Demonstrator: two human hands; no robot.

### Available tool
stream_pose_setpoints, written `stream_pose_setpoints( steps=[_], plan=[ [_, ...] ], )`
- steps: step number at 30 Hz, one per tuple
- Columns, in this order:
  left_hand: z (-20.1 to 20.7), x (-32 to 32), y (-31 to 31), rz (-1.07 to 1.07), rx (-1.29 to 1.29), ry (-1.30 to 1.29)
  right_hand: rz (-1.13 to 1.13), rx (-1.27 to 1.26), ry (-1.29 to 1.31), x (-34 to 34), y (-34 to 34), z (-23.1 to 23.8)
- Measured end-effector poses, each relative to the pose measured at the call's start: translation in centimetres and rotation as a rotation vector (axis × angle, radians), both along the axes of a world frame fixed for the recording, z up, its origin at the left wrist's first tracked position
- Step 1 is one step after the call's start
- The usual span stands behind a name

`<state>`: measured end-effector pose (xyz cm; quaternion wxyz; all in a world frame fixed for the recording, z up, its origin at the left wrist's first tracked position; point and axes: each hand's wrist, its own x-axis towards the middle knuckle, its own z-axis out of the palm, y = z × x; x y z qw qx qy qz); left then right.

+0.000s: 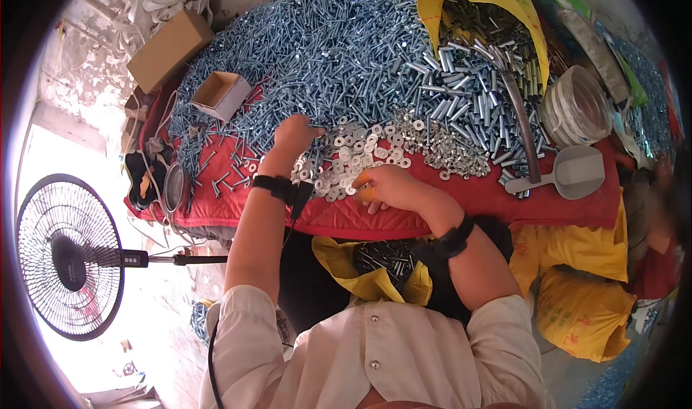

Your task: Sorting and assembling screws and washers on a work surface.

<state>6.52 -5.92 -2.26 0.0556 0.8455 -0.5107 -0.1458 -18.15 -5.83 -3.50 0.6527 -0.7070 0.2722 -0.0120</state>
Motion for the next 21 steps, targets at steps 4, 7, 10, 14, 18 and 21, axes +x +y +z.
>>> stream_pose_setpoints(
  steps=[4, 7, 10, 14, 18, 21],
  plan=[
    [-0.5, -0.8, 2.1, -0.005, -0.21, 0.061, -0.022, 0.06, -0.011, -0.3, -1.4, 1.0],
    [-1.3, -0.6, 2.9, 0.005, -0.42, 0.384, -0.175, 0.046, -0.081, -0.6, -2.4, 1.2],
    [-0.6, -2.0, 3.1, 0.009, -0.473, 0.811, -0.475, 0.142, -0.18, -0.9, -3.4, 1.3],
    [0.0, -5.7, 3.8, -0.007, -0.361, 1.151, -0.588, 0.141, -0.243, -0.4, -3.8, -0.3],
    [-0.8, -7.0, 4.3, -0.018, -0.301, 1.272, -0.47, 0.202, -0.368, 0.1, -2.7, 0.2],
    [-0.5, -8.2, 4.4, 0.032, -0.254, 1.161, -0.42, 0.081, -0.304, 0.3, -3.3, -0.7]
  ],
)
